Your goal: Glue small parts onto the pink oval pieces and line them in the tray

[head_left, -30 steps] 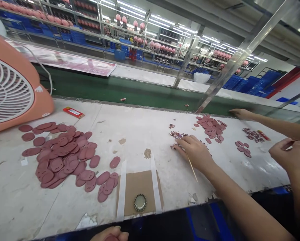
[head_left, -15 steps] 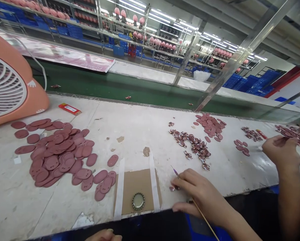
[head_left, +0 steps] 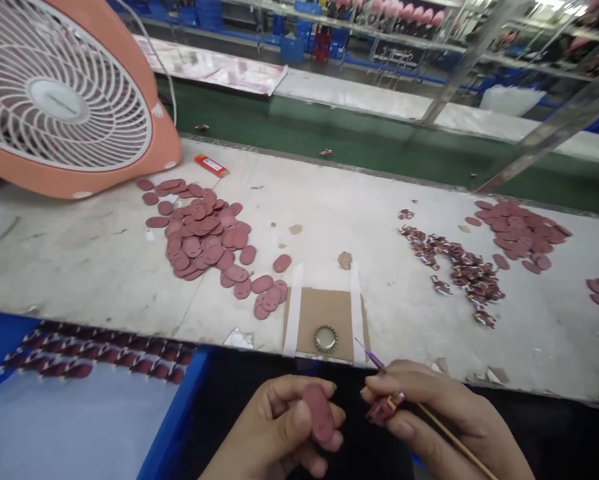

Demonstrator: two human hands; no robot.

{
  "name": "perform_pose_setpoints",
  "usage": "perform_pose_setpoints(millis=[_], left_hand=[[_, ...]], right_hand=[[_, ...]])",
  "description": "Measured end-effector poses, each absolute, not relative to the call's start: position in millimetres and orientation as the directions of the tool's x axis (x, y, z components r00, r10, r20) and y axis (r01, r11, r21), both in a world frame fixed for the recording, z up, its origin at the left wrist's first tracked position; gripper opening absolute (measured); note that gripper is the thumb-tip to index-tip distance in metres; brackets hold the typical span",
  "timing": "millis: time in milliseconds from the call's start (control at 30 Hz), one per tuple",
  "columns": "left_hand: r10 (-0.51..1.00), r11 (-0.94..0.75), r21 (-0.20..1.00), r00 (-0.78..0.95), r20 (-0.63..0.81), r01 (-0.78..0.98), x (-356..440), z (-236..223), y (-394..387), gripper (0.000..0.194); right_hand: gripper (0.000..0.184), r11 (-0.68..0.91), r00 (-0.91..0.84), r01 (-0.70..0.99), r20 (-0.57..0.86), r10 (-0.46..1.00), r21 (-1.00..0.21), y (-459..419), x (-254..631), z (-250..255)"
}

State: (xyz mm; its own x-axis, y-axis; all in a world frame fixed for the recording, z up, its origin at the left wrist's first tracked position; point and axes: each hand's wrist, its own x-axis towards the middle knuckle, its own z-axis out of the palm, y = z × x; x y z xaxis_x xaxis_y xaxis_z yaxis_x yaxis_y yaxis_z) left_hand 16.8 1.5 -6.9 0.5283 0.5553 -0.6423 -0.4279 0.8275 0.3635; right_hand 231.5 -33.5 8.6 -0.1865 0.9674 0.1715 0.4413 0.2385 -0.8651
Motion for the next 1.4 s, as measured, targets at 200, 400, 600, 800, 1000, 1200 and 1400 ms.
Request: perform_pose_setpoints(millis=[200,400,600,800,1000,1200,1400], left_hand=[[0.566,0.824,0.365,0.6,-0.566,-0.433,10,-15,-6,0.031],[0.556,0.831,0.363,0.604,-0.571,-0.422,8,-16,-6,0.032],[0.53,0.847,0.361,0.593,-0.606,-0.39,7,-12,-5,0.033],[0.522,0.851,0.33,0.6,-0.607,-0.408,7,-23,-8,0.033],[0.517,0.854,0.307,0.618,-0.593,-0.42,8,-27,-7,0.029],[0.517,0.853,0.295,0.623,-0.587,-0.431,8,-32,-10,0.028],[0.502,0.861,0.276,0.629,-0.594,-0.426,8,-33,-9,0.03]], right_hand=[[0.021,0.136,-0.277,0.274,0.057,0.959,-0.952,-23,210,18],[0.016,0.124,-0.284,0.349,0.021,0.958,-0.929,-19,206,14],[0.012,0.179,-0.316,0.406,0.046,0.948,-0.896,-18,208,17],[0.009,0.285,-0.412,0.451,0.086,0.907,-0.846,-13,210,22],[0.016,0.284,-0.432,0.445,0.074,0.899,-0.849,-11,207,24],[0.003,0.333,-0.387,0.439,0.159,0.908,-0.835,-7,199,26],[0.012,0.379,-0.424,0.483,0.168,0.89,-0.79,-3,199,28]])
